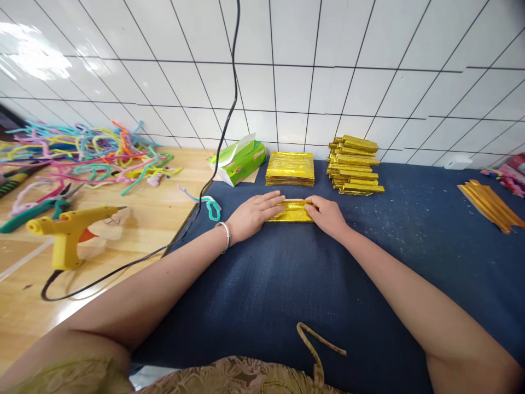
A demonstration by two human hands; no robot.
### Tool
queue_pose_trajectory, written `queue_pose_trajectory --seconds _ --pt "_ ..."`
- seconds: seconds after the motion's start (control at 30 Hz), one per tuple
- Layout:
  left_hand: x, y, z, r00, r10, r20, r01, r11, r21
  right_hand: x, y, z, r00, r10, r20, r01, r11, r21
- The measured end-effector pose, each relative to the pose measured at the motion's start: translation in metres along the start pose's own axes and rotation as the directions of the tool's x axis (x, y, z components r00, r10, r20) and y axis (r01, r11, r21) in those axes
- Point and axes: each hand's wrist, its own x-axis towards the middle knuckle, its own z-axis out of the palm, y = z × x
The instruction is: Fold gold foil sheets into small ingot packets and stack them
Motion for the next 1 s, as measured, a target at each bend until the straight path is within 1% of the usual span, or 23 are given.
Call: queue_pose_trajectory --seconds 0.07,0.13,0.27,0.37,0.43,0.57,0.67,0.73,0.8,0.83,0.87,0.9,0.93,0.97,1.0 --pt "-0.002 -0.003 0.001 0.996 0.083 0.035 -0.082 0.996 -0.039 0.0 -0.001 0.0 1.0 0.013 -0.002 -0.013 1.0 -0.021" --pt "-0.003 -0.005 0.003 0.993 0.115 0.038 -0.112 0.99 -0.083 0.0 -0.001 0.0 1.0 0.021 -0.004 -0.021 0.999 -0.042" --pt "-0.004 -0.008 0.006 0.995 0.086 0.042 -0.078 0.984 -0.158 -0.001 -0.003 -0.001 0.999 0.037 0.008 -0.036 0.996 -0.081" --pt "-0.002 -0.004 0.005 0.997 0.061 0.043 -0.05 0.977 -0.206 -0.001 -0.005 -0.002 0.999 0.048 0.017 -0.046 0.994 -0.101" --pt "-0.001 0.001 0.002 0.994 0.07 0.083 -0.052 0.976 -0.211 -0.001 -0.006 -0.002 0.999 0.046 0.016 -0.044 0.992 -0.115" --pt "0.002 0.013 -0.006 0.97 0.101 0.22 -0.068 0.986 -0.152 -0.001 -0.007 -0.001 0.998 0.054 0.016 -0.051 0.988 -0.143" --pt "0.002 0.019 -0.009 0.961 0.088 0.263 -0.059 0.991 -0.116 -0.002 -0.007 -0.004 0.999 0.053 0.005 -0.052 0.986 -0.16" --pt "0.002 0.021 -0.01 0.958 0.081 0.275 -0.053 0.993 -0.108 -0.003 -0.008 -0.007 0.998 0.0 -0.061 -0.012 0.983 -0.181" --pt "0.001 0.021 -0.01 0.958 0.077 0.276 -0.051 0.994 -0.102 -0.006 -0.013 -0.009 0.984 -0.11 -0.142 0.077 0.972 -0.22" --pt "0.001 0.021 -0.009 0.958 0.078 0.277 -0.052 0.994 -0.099 -0.008 -0.016 -0.008 0.971 -0.176 -0.16 0.134 0.961 -0.243" --pt "0.001 0.021 -0.009 0.958 0.079 0.276 -0.054 0.994 -0.097 -0.01 -0.02 -0.007 0.96 -0.24 -0.145 0.197 0.945 -0.261" --pt "0.001 0.021 -0.009 0.958 0.082 0.274 -0.057 0.994 -0.097 -0.012 -0.025 -0.004 0.95 -0.296 -0.099 0.261 0.927 -0.27" --pt "0.001 0.021 -0.009 0.959 0.085 0.272 -0.06 0.993 -0.098 -0.015 -0.029 0.0 0.939 -0.342 -0.027 0.323 0.907 -0.27" --pt "0.001 0.022 -0.009 0.959 0.086 0.269 -0.061 0.993 -0.099 -0.017 -0.033 0.004 0.923 -0.376 0.078 0.383 0.887 -0.26" --pt "0.002 0.022 -0.009 0.961 0.083 0.265 -0.059 0.993 -0.1 -0.02 -0.036 0.008 0.906 -0.391 0.16 0.421 0.874 -0.244"
